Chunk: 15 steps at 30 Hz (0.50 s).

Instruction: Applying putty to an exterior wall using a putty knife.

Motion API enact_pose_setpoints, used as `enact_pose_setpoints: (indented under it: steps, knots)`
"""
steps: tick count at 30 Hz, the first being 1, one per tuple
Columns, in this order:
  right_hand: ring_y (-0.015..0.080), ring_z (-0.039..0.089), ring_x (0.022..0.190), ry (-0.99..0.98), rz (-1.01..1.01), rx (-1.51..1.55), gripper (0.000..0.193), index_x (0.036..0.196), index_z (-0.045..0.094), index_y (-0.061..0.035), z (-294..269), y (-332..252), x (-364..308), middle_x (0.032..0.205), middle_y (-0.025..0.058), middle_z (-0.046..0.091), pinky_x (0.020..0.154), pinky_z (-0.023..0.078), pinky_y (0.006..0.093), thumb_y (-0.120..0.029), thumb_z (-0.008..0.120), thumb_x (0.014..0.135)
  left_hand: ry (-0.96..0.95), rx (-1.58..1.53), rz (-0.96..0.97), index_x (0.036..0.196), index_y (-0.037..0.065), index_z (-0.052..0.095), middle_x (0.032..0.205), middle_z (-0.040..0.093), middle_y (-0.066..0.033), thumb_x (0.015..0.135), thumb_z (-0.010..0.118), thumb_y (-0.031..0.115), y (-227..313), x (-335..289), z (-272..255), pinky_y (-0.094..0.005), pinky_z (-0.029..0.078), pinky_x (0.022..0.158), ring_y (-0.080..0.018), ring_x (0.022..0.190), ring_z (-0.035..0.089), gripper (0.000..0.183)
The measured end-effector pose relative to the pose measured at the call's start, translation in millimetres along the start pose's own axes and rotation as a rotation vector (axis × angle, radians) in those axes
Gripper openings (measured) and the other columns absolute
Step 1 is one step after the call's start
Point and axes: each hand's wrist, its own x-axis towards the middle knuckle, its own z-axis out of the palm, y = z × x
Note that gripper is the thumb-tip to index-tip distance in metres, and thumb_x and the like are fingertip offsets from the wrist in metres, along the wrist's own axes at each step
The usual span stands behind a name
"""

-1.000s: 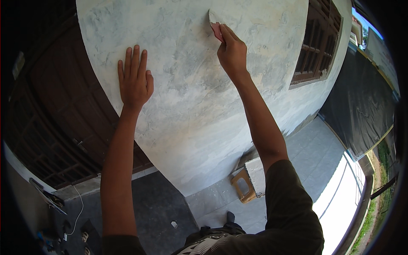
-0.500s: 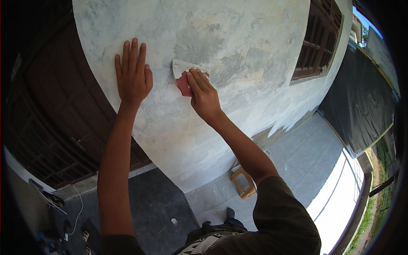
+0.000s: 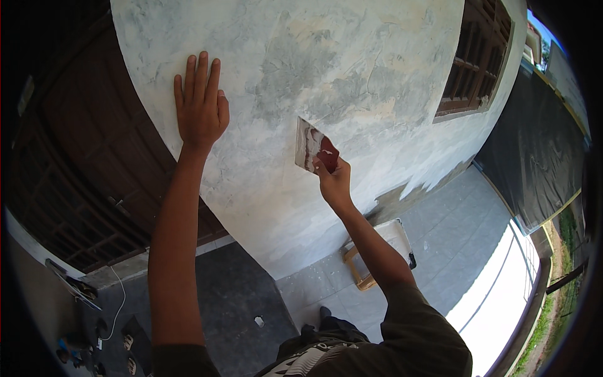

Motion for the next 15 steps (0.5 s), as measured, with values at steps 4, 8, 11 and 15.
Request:
enact_pose_setpoints:
  steps: [4,8,11,15]
  knots:
    - [0.0409,0.057,0.127,0.174,-0.700,-0.495,0.055,0.141,0.049,0.0050,33,-57,84,0.137,0.0263,0.057,0.104,0.049,0.0395,0.016,0.051,0.086,0.020,-0.020,0.005,0.149,0.007,0.046,0.160,0.038,-0.0118,0.094,0.046,0.013,0,-1,6,-0.0547,0.020,0.120,-0.0316,0.150,0.031,0.055]
    - [0.0483,0.037,0.141,0.102,-0.868,-0.925,0.066,0.145,0.041,0.0070,81,-8,88,0.151,0.0276,0.039,0.112,0.039,0.0542,0.012,0.056,0.080,0.009,-0.021,0.011,0.149,0.007,0.046,0.159,0.038,-0.0121,0.095,0.044,0.011,2,0,6,-0.0555,0.021,0.119,-0.0325,0.150,0.031,0.054]
    - [0.0473,0.036,0.142,-0.184,-0.813,-0.876,0.062,0.143,0.043,0.0075,99,33,10,0.152,0.0278,0.038,0.113,0.037,0.0547,0.005,0.055,0.083,0.011,-0.020,0.016,0.148,0.006,0.047,0.159,0.039,-0.0123,0.095,0.044,0.010,-4,-1,2,-0.0560,0.021,0.119,-0.0329,0.149,0.032,0.053]
    - [0.0405,0.045,0.138,-0.533,-0.480,-0.663,0.057,0.140,0.049,0.0025,68,84,-81,0.149,0.0241,0.045,0.113,0.039,0.0508,0.008,0.053,0.084,0.009,-0.035,0.033,0.148,0.006,0.047,0.158,0.040,-0.0126,0.096,0.043,0.010,-3,-4,6,-0.0557,0.022,0.119,-0.0332,0.149,0.032,0.052]
